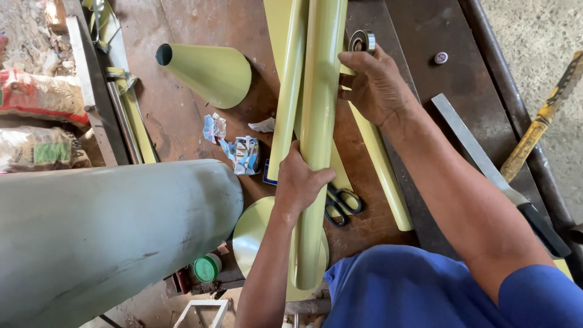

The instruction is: Fitting yellow plastic tubes over metal rods, scraping edges with a metal tool, and measuring components in a fabrication shop.

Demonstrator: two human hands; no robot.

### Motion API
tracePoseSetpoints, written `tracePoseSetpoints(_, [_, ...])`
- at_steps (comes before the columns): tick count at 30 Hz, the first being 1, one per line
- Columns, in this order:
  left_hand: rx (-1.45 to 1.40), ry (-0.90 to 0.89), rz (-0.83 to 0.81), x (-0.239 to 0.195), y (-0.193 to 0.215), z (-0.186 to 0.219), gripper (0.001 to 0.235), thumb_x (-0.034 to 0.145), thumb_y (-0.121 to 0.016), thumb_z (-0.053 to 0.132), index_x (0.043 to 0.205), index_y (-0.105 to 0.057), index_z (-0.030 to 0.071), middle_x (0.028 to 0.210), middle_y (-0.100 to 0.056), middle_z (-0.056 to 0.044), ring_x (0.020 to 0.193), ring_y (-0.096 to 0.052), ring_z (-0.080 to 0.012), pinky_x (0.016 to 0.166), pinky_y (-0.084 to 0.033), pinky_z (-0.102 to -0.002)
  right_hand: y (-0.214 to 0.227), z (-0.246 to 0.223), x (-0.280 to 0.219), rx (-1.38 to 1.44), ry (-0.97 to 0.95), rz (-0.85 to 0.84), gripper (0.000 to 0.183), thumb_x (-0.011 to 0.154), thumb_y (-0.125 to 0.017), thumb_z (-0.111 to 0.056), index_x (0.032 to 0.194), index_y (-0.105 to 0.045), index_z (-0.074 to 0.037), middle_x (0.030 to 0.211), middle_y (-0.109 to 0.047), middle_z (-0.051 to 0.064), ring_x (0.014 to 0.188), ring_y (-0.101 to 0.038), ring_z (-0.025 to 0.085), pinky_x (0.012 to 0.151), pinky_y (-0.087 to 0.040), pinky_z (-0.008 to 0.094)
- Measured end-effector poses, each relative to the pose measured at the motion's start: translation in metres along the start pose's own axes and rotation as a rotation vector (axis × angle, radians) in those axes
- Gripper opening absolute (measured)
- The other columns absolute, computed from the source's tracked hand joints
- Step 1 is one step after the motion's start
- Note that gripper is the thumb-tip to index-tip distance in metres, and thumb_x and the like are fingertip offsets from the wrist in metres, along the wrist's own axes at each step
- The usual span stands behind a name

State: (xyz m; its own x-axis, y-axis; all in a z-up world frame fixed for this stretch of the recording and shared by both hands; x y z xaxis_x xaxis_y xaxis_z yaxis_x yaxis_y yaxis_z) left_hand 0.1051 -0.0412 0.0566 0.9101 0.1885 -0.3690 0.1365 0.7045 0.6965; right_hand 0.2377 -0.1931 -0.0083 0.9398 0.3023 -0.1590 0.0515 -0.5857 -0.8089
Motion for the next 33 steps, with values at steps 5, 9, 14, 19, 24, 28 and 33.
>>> tracePoseSetpoints(5, [0.003, 0.014, 0.005, 0.004, -0.002, -0.005, 0.065, 0.059, -0.074, 0.026, 0.114, -0.057, -0.005, 0.087, -0.073, -0.018, 0.076, -0.073, -0.0272, 0.071, -0.060, -0.038, 0.003, 0.001, 0.007, 0.006, 0.022, -0.040, 0.061, 0.082, -0.083, -0.025, 0.129, -0.051, -0.003, 0.109, -0.068, 0.015, 0.100, -0.075, 0.027, 0.083, -0.063, 0.044])
tracePoseSetpoints(9, [0.053, -0.003, 0.004, -0.005, -0.005, -0.013, 0.067, 0.061, -0.078, 0.029, 0.114, -0.059, -0.006, 0.091, -0.074, -0.021, 0.082, -0.075, -0.0297, 0.076, -0.059, -0.040, 0.022, 0.020, 0.002, -0.194, 0.060, 0.075, 0.052, 0.085, -0.085, -0.013, 0.125, -0.054, 0.000, 0.110, -0.069, 0.015, 0.102, -0.075, 0.025, 0.090, -0.063, 0.042])
tracePoseSetpoints(14, [0.081, -0.082, 0.015, 0.000, -0.002, -0.017, 0.072, 0.061, -0.081, 0.028, 0.119, -0.057, -0.007, 0.092, -0.073, -0.023, 0.086, -0.073, -0.0320, 0.079, -0.057, -0.040, 0.019, 0.019, 0.000, -0.166, 0.011, 0.067, 0.050, 0.085, -0.085, -0.013, 0.124, -0.056, 0.000, 0.109, -0.069, 0.015, 0.102, -0.076, 0.026, 0.090, -0.062, 0.042])
tracePoseSetpoints(19, [-0.038, 0.003, -0.009, 0.003, 0.000, -0.020, 0.069, 0.059, -0.075, 0.025, 0.117, -0.058, -0.008, 0.089, -0.074, -0.021, 0.079, -0.076, -0.0282, 0.074, -0.060, -0.036, 0.006, 0.003, -0.003, -0.095, -0.005, -0.061, 0.052, 0.082, -0.083, -0.021, 0.123, -0.055, -0.005, 0.110, -0.071, 0.009, 0.105, -0.075, 0.025, 0.094, -0.059, 0.049])
tracePoseSetpoints(24, [-0.080, 0.023, 0.013, 0.018, 0.002, -0.042, 0.073, 0.066, -0.080, 0.034, 0.121, -0.056, -0.007, 0.096, -0.075, -0.022, 0.081, -0.077, -0.0270, 0.078, -0.063, -0.037, 0.037, 0.015, -0.010, -0.142, -0.134, -0.003, 0.039, 0.090, -0.079, -0.023, 0.115, -0.054, -0.007, 0.108, -0.065, 0.007, 0.109, -0.071, 0.029, 0.097, -0.061, 0.052])
tracePoseSetpoints(28, [-0.067, 0.118, 0.112, 0.044, 0.028, -0.044, 0.086, 0.075, -0.078, 0.055, 0.131, -0.048, -0.003, 0.105, -0.073, -0.024, 0.085, -0.077, -0.0274, 0.079, -0.063, -0.040, 0.091, 0.018, -0.011, -0.160, -0.173, 0.187, 0.029, 0.099, -0.066, -0.030, 0.114, -0.055, -0.007, 0.115, -0.063, 0.010, 0.110, -0.068, 0.029, 0.096, -0.058, 0.045])
tracePoseSetpoints(33, [0.194, 0.188, 0.191, 0.122, 0.061, -0.082, 0.076, 0.082, -0.073, 0.059, 0.122, -0.053, -0.002, 0.110, -0.072, -0.027, 0.096, -0.074, -0.0373, 0.087, -0.059, -0.048, 0.143, 0.021, -0.006, -0.998, 0.156, 0.186, 0.024, 0.111, -0.063, -0.024, 0.113, -0.060, 0.000, 0.129, -0.051, 0.018, 0.114, -0.059, 0.028, 0.092, -0.052, 0.041])
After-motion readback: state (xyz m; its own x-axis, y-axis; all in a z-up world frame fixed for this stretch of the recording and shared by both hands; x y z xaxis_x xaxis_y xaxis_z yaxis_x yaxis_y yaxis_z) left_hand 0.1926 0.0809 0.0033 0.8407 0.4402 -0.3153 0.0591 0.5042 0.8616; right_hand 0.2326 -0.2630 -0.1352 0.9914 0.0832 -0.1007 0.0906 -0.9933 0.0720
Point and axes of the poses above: each hand's wrist, its own x-axis towards the middle knuckle, its own y-axis out of the back of the hand, z = x × y, the point moved 7 cm from there along x, towards the middle knuckle
